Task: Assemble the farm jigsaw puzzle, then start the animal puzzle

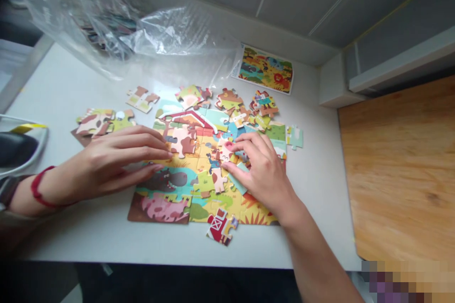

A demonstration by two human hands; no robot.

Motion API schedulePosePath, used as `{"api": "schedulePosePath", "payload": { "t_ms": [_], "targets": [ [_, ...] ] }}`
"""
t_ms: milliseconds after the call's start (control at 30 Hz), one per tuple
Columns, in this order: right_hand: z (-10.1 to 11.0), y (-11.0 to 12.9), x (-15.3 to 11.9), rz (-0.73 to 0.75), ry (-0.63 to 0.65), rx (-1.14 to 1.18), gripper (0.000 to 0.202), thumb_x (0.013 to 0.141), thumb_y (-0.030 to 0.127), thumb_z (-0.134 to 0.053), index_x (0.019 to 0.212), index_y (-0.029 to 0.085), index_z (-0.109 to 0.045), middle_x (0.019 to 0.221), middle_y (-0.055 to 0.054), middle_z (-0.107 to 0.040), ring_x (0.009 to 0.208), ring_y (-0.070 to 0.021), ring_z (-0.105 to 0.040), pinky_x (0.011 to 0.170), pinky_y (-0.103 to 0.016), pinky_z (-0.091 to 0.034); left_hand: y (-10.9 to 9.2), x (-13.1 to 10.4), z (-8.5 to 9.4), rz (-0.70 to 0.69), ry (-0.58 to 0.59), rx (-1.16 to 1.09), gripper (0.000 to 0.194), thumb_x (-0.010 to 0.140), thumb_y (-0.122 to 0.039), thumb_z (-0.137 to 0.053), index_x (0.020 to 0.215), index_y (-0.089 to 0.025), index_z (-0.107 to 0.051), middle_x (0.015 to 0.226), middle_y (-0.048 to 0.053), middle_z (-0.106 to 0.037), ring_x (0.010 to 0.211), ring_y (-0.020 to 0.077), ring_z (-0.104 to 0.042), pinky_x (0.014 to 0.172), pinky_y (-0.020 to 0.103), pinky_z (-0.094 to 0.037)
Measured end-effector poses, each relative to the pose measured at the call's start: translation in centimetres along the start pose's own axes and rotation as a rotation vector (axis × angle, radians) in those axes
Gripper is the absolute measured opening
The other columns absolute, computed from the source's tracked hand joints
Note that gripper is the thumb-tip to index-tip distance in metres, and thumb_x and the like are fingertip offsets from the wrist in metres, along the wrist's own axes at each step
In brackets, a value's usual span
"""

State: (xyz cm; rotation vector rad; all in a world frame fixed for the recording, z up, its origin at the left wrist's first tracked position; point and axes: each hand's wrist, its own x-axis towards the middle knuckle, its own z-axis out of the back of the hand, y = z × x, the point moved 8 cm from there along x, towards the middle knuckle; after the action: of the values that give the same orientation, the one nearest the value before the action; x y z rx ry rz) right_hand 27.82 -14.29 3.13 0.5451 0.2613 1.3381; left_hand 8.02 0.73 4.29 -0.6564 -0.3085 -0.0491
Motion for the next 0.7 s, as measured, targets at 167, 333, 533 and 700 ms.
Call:
{"api": "schedulePosePath", "payload": {
  "t_ms": [167,333,533,700],
  "targets": [
    [-0.1,-0.6,0.0,-0.078,-0.002,0.074,0.026,0.093,0.04,-0.082,0.112,0.025,-0.072,0.114,-0.009,-0.072,0.111,-0.0312,-0.069,0.099,-0.049,-0.056,-0.2,0.0,0.3,-0.014,-0.001,-0.001,0.017,0.105,-0.017,-0.064,0.117,-0.018,-0.075,0.112,0.01,-0.077,0.106,0.0225,-0.072,0.096,0.037,-0.058],
    [0.6,-1.1,-0.2,-0.163,-0.107,0.108,0.029,0.09,0.043,-0.085,0.109,0.025,-0.074,0.107,-0.007,-0.072,0.099,-0.027,-0.07,0.089,-0.042,-0.059,-0.2,0.1,0.6,-0.013,-0.039,0.011,0.016,0.105,-0.016,-0.063,0.116,-0.018,-0.074,0.109,0.009,-0.078,0.104,0.0223,-0.072,0.095,0.037,-0.058],
    [0.8,-1.5,-0.9,-0.237,-0.194,0.277,0.023,0.096,0.034,-0.077,0.118,0.026,-0.077,0.087,-0.001,-0.067,0.07,-0.0166,-0.062,0.061,-0.03,-0.05,0.2,-0.1,0.4,0.003,-0.063,0.081,0.021,0.106,-0.02,-0.064,0.125,-0.019,-0.072,0.115,0.011,-0.076,0.109,0.0236,-0.072,0.096,0.039,-0.06],
    [0.3,-2.0,-1.2,-0.307,-0.232,0.528,0.012,0.095,0.031,-0.078,0.104,0.027,-0.07,0.085,0.001,-0.066,0.07,-0.0143,-0.064,0.059,-0.025,-0.053,0.7,-0.6,-0.6,0.032,0.012,0.17,0.035,0.102,-0.027,-0.07,0.137,-0.027,-0.071,0.154,0.013,-0.06,0.147,0.036,-0.053,0.117,0.058,-0.052]
  ]
}}
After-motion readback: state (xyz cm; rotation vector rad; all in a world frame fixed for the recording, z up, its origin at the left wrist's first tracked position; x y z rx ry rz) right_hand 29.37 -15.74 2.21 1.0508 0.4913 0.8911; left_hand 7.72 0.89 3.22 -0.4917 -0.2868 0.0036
